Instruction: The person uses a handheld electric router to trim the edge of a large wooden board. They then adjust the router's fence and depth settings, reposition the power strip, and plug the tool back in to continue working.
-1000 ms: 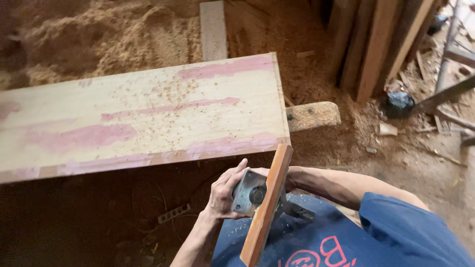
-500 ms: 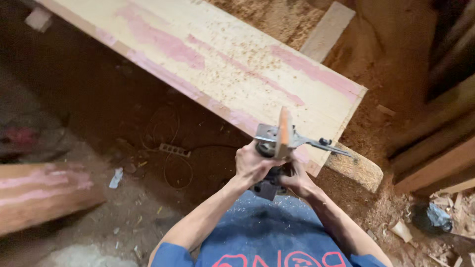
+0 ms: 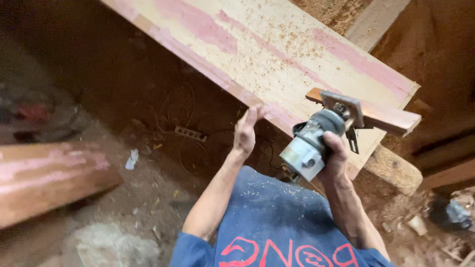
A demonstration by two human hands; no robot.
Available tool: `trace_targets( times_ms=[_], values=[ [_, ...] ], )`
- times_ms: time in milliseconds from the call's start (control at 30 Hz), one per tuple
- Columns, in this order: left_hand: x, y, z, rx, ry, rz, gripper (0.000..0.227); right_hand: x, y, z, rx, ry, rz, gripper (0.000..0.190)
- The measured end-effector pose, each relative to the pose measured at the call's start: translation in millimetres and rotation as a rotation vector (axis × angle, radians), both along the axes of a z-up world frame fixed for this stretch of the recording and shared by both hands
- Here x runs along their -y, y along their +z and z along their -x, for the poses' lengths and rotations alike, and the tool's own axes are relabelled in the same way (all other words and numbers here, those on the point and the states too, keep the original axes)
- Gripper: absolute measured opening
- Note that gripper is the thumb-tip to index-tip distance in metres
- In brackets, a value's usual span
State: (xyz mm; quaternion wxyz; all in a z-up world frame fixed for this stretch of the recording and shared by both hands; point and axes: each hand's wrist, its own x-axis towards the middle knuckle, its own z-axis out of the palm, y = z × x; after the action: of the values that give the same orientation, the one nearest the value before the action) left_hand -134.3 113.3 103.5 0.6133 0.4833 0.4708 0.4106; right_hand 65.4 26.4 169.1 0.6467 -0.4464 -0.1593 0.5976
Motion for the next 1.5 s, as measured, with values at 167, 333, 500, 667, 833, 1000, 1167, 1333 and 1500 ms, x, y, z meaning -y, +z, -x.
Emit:
trace_targets(
  times_ms=[167, 333, 500, 667, 833, 1000, 1167, 1333, 1500],
  values=[
    [23.3, -68.9, 29.4, 0.219, -0.705, 0.162, 0.111, -75.7, 27.1, 50.9, -0.320, -0.209, -0.185, 0.058],
    [-23.1, -101.8, 122.5, 0.195, -0.835, 0.087, 0.097, -142.4, 10.4, 63.0, -0.155, -0.392, -0.215, 0.039],
    [-75.1, -92.3, 208.3, -0.916, -0.506, -0.069, 0.051, -174.6, -34.7, 22.9, 0.134, -0.616, -0.071, 0.033],
    [-115.5, -119.9, 272.3, -1.375, -0.324, 0.209, 0.038, -198.7, -100.1, -40.8, 0.326, -0.757, 0.064, 0.029],
    [-133.4, -144.7, 249.8, -1.139, -0.089, 0.422, 0.029, -199.1, -142.4, -68.6, 0.427, -0.714, 0.121, 0.034],
    [-121.9, -70.7, 182.7, -0.113, 0.142, 0.531, 0.035, -190.5, -157.7, -73.4, 0.514, -0.569, 0.169, 0.044],
    [-87.3, 12.9, 80.9, 0.377, -0.007, 0.461, 0.049, -171.0, -153.1, -72.1, 0.447, -0.476, 0.162, 0.048],
    [-89.0, 51.9, 11.1, 0.420, 0.017, 0.515, 0.054, -143.4, -158.1, -78.2, 0.458, -0.328, 0.255, 0.059],
    [-100.1, 60.7, 1.3, 0.494, 0.049, 0.585, 0.058, -112.5, -167.1, -72.8, 0.661, -0.312, 0.397, 0.062]
  ],
)
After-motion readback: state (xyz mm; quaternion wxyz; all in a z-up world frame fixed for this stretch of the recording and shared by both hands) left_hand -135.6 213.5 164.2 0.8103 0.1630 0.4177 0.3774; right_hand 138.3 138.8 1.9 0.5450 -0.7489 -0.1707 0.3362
